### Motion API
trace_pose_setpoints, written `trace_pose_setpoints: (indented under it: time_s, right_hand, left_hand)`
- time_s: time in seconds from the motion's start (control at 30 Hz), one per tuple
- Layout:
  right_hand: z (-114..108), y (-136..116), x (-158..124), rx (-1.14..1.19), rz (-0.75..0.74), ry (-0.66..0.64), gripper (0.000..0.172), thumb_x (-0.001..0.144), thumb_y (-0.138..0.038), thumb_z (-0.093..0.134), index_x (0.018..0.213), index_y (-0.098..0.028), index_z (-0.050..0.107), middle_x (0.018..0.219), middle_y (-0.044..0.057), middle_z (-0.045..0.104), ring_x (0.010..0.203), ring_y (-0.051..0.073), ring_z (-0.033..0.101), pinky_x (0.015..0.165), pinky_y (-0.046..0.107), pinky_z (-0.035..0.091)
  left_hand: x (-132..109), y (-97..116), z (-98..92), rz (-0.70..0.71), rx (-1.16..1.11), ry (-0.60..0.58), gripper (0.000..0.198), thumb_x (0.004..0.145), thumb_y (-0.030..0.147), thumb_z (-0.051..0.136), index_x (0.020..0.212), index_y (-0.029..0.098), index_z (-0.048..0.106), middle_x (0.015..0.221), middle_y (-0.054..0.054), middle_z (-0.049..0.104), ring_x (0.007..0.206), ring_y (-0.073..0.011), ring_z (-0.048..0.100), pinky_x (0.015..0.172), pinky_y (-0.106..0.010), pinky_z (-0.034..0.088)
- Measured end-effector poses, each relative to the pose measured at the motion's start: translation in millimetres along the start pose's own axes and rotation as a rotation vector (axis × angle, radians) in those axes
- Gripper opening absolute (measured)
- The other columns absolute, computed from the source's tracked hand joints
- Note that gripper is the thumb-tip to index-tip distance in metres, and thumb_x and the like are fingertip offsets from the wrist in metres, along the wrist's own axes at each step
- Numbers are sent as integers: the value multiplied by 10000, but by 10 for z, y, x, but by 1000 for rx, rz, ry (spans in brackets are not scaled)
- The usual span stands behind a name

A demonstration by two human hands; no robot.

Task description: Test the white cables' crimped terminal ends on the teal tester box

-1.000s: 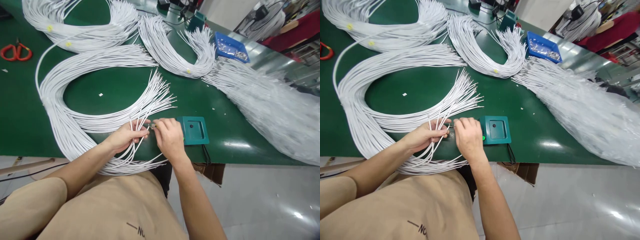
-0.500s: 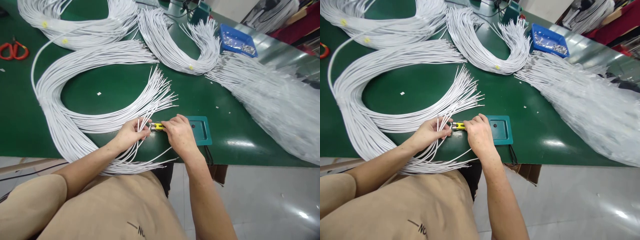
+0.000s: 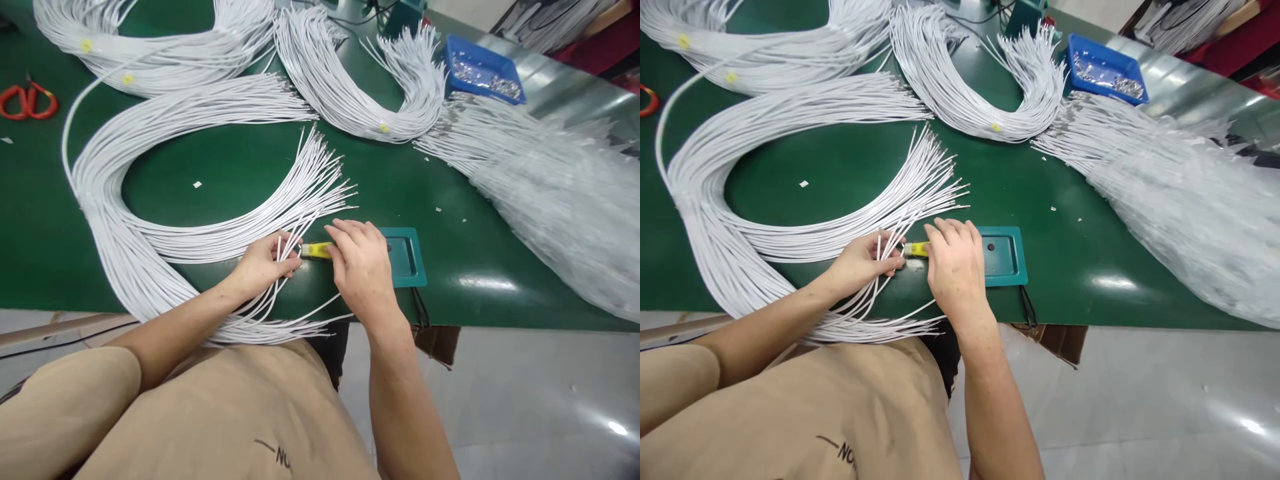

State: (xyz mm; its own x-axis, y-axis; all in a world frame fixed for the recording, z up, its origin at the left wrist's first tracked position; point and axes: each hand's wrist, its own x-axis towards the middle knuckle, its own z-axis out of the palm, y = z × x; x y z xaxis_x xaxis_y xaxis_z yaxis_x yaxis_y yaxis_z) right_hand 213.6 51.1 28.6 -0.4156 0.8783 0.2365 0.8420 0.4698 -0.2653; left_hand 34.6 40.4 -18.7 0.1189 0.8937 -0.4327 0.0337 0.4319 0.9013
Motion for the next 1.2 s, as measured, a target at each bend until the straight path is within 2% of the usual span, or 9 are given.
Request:
trace_pose_setpoints:
  time_s: [0.13, 0.27, 0.37, 0.5, 0.6, 0.7, 0.8, 1.03, 1.2]
  right_hand:
    - [48, -234, -135, 114, 49, 68, 262, 953, -216, 424, 1054, -157, 657, 971, 86, 705, 895, 214, 577, 792, 362, 405]
    - [229, -490, -288, 197, -69, -24, 257, 957, -201, 404, 971, -175, 659, 890, 73, 691, 836, 198, 553, 753, 344, 373]
    - [356, -615, -364, 193, -142, -85, 256, 957, -187, 385, 888, -175, 632, 866, 67, 676, 811, 193, 530, 729, 340, 353]
    - [401, -680, -426, 148, -209, -90, 219, 948, -169, 382, 929, -167, 600, 1078, 75, 671, 875, 201, 509, 755, 348, 345]
    - [391, -718, -466, 119, -245, -99, 196, 939, -159, 388, 946, -168, 584, 1242, 73, 616, 926, 209, 495, 770, 354, 344]
    - [412, -773, -501, 96, -184, -105, 218, 967, -281, 389, 907, -169, 566, 1003, 87, 672, 865, 222, 505, 734, 355, 334]
    - [456, -816, -532, 108, -30, -92, 271, 953, -399, 431, 886, -170, 558, 790, 63, 644, 798, 221, 524, 728, 342, 334]
    - [479, -856, -585, 221, 180, -119, 211, 895, -258, 510, 693, -201, 535, 667, 7, 609, 669, 159, 530, 713, 292, 344]
    - [400, -848, -580, 364, 266, -169, 220, 864, -250, 545, 649, -201, 548, 621, -12, 582, 622, 140, 508, 636, 263, 342]
  left_hand:
    - [-15, 0, -57, 15, -34, 2, 425, 638, 200, 725, 1037, 153, 586, 702, 43, 585, 542, -82, 553, 541, -212, 478]
    - [-71, 41, -138, 53, -50, -11, 501, 636, 225, 750, 1109, 153, 602, 704, 41, 580, 531, -78, 514, 525, -208, 437]
    - [-118, 86, -193, 64, -45, -60, 409, 647, 274, 760, 1023, 150, 658, 680, 34, 577, 531, -82, 497, 540, -216, 419]
    - [-149, 108, -277, 73, -36, -8, 343, 606, 281, 799, 900, 147, 684, 674, 26, 579, 568, -94, 515, 560, -218, 424]
    - [-163, 97, -337, 102, -54, -7, 373, 584, 263, 820, 920, 157, 697, 725, 19, 598, 626, -101, 547, 591, -213, 439]
    - [-197, 86, -351, 121, -47, -5, 366, 623, 289, 806, 949, 163, 696, 811, -9, 644, 708, -116, 582, 631, -213, 453]
    - [-237, 83, -328, 134, -28, 12, 315, 668, 325, 781, 912, 152, 683, 897, -39, 672, 746, -121, 588, 642, -214, 453]
    - [-252, 117, -341, 57, -229, -183, 365, 604, 208, 831, 883, 159, 601, 828, -14, 687, 774, -113, 627, 778, -240, 472]
    - [-233, 127, -318, 45, -281, -91, 296, 643, 269, 802, 838, 148, 615, 757, 10, 639, 695, -97, 616, 671, -208, 461]
